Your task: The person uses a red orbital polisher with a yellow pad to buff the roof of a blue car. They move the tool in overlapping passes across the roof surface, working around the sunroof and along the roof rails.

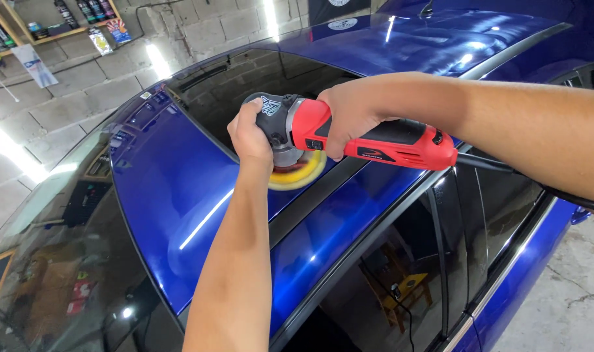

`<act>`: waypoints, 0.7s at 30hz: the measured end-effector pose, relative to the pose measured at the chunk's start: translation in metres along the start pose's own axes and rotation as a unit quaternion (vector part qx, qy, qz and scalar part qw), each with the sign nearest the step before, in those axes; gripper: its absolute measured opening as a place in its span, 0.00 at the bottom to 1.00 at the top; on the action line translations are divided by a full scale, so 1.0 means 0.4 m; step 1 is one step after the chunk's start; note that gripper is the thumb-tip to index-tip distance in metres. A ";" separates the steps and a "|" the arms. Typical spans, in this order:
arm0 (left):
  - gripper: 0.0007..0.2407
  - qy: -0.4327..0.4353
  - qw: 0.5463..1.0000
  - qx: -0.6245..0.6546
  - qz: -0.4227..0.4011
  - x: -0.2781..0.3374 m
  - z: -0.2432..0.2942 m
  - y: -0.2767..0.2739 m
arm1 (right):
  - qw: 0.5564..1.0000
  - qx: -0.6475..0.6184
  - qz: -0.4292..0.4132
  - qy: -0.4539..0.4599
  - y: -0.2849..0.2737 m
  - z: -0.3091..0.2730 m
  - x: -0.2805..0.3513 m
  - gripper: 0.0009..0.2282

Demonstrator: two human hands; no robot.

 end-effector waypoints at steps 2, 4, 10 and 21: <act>0.10 -0.001 1.000 0.001 -0.004 -0.006 -0.007 0.019 | 1.000 -0.002 0.001 -0.002 -0.008 0.012 -0.010 0.28; 0.11 -0.010 1.000 -0.004 -0.011 -0.006 -0.022 0.048 | 1.000 0.001 0.003 0.009 -0.021 0.038 -0.013 0.29; 0.11 -0.030 0.999 0.001 -0.034 0.006 -0.040 0.135 | 1.000 0.010 0.006 0.020 -0.043 0.100 -0.037 0.27; 0.12 -0.024 0.996 0.004 -0.086 -0.048 -0.135 0.319 | 0.997 -0.014 0.038 0.071 -0.152 0.254 -0.070 0.28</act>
Point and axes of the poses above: each hand's wrist, its own x-axis away from the middle knuckle, its own y-axis out of the palm, z = x × y, the point moved 10 cm from there along -x, towards the middle knuckle, and after that the axes turned 3 degrees about -x, right-handed, at the moved point
